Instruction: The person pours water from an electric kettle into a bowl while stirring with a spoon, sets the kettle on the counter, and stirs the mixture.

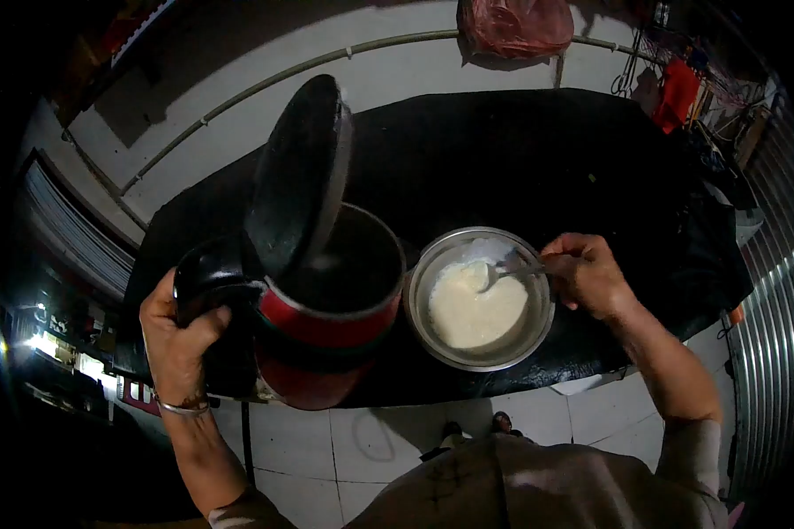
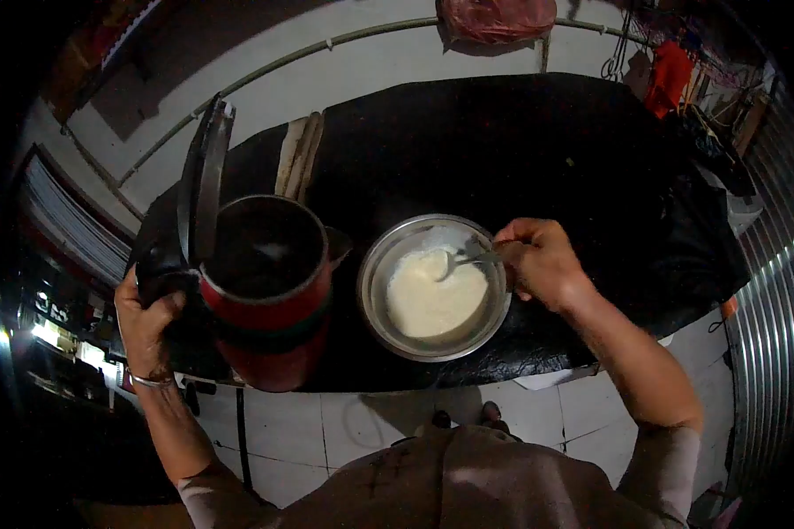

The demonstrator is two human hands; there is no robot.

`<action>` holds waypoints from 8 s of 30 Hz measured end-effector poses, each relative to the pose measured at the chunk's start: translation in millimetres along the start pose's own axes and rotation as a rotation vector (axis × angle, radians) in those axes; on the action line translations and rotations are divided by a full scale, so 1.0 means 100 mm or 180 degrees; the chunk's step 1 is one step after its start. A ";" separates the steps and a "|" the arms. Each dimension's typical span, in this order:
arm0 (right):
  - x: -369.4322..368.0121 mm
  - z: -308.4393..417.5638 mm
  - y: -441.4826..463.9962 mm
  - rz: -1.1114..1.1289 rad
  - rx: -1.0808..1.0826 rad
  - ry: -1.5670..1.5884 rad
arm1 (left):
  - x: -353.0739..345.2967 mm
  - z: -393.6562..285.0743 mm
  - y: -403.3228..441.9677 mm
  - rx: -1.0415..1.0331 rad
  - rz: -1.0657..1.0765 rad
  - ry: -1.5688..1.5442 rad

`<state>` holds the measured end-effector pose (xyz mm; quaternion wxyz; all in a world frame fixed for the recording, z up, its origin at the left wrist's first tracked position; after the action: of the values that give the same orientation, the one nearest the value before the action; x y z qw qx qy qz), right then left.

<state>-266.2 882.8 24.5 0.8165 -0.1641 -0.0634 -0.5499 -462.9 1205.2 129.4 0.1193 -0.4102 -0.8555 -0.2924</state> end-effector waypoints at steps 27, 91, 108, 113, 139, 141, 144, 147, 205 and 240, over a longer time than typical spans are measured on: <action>0.33 0.10 -0.46 0.0646 0.0457 -0.0368 | -0.02 -0.02 -0.05 0.0086 -0.0112 0.0059; 0.39 -0.13 -0.36 0.0814 0.0580 -0.0714 | -0.15 -0.10 -0.04 -0.0187 0.0303 -0.0124; 0.16 -0.10 -0.28 0.0928 0.0471 -0.0503 | -0.21 -0.13 -0.03 -0.0180 0.0185 -0.0080; 0.00 -0.17 0.05 0.0761 0.0907 -0.0304 | -0.22 -0.11 -0.05 -0.0182 0.0211 -0.0118; 0.01 -0.17 -0.30 0.0965 0.0923 -0.0677 | -0.25 -0.15 -0.01 -0.0263 0.0335 -0.0067; -0.09 -0.19 -0.11 0.1030 0.1308 -0.0527 | -0.27 -0.16 -0.03 -0.0236 0.0283 -0.0027; 0.06 -0.11 -0.14 0.0688 0.0976 -0.0660 | -0.24 -0.12 -0.02 -0.0247 0.0366 -0.0158; 0.29 -0.21 -0.26 0.0656 0.0750 -0.0724 | -0.25 -0.16 -0.02 -0.0272 0.0311 -0.0146; -0.02 -0.17 -0.10 0.1029 0.1236 -0.1012 | -0.26 -0.18 -0.02 -0.0326 0.0426 0.0008; 0.39 -0.11 -0.33 0.0301 0.2270 -0.2419 | -0.29 -0.23 -0.02 -0.0361 0.0391 0.0044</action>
<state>-282.1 834.0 31.3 0.7650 -0.0666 -0.5310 -0.3583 -447.3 1171.8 134.5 0.1195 -0.4660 -0.8100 -0.3353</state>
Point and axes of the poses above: each hand's wrist, its own y-axis towards the middle knuckle, its own x-axis out of the back of the hand, z = x × y, the point moved 1 cm from there along y, towards the middle knuckle, and after that the axes turned 1 degree about -x, right-handed, at the moved point
